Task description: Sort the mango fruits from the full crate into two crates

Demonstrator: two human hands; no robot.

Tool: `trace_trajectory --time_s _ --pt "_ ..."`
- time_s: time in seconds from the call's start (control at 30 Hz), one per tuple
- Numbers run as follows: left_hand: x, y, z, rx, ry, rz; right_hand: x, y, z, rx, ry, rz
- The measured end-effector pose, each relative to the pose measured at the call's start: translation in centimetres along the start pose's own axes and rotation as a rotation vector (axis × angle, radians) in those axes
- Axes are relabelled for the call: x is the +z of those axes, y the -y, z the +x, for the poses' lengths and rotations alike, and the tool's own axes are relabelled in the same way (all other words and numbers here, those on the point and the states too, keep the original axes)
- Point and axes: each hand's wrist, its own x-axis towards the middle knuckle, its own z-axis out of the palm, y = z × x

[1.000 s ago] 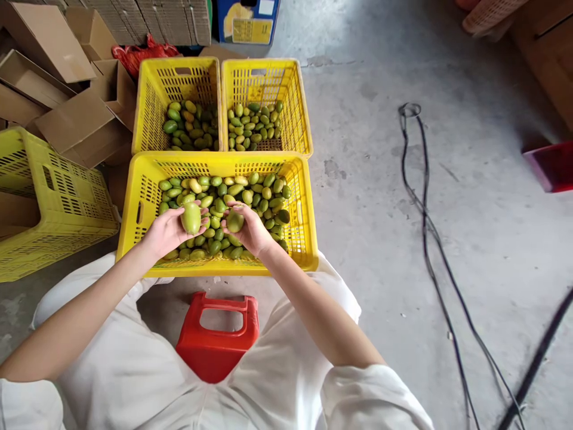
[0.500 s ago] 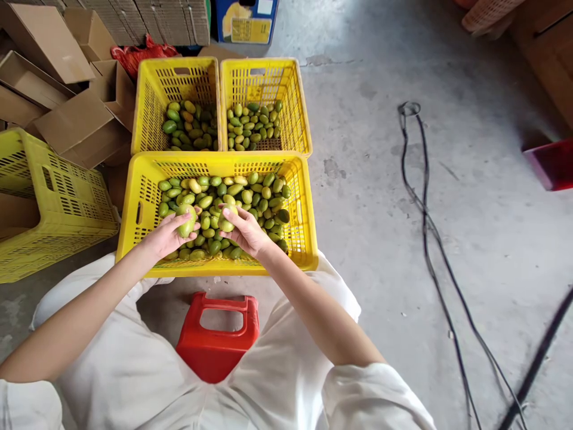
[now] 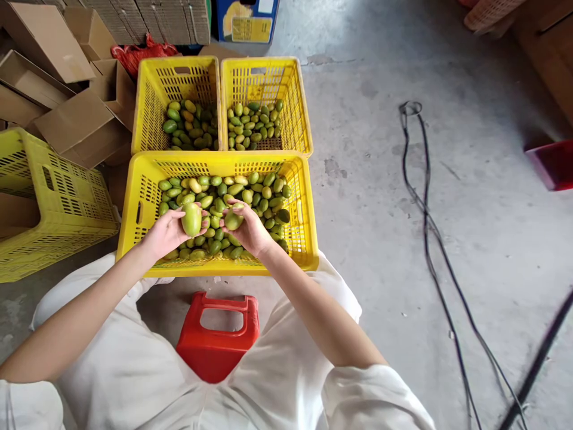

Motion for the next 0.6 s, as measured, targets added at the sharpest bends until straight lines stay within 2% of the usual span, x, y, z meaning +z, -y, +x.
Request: trace_trajectory --time_s 0.13,0.3,0.47,0.6 --pt "-0.07 0.29 0.10 0.038 -0.006 0.082 0.02 -0.09 0.24 0.008 0.038 0.041" --pt "-0.10 0.47 -0.05 0.060 -0.029 0.148 0.19 -0.50 0.12 0.001 0.024 -0.046" --pt "0.42 0.37 -0.39 0.064 -0.071 0.097 0.32 -0.64 -0.25 0.028 -0.031 -0.101" --pt "0.02 0.25 -0.11 0.010 -0.033 0.043 0.34 -0.54 -0.24 0.017 -0.037 -0.089"
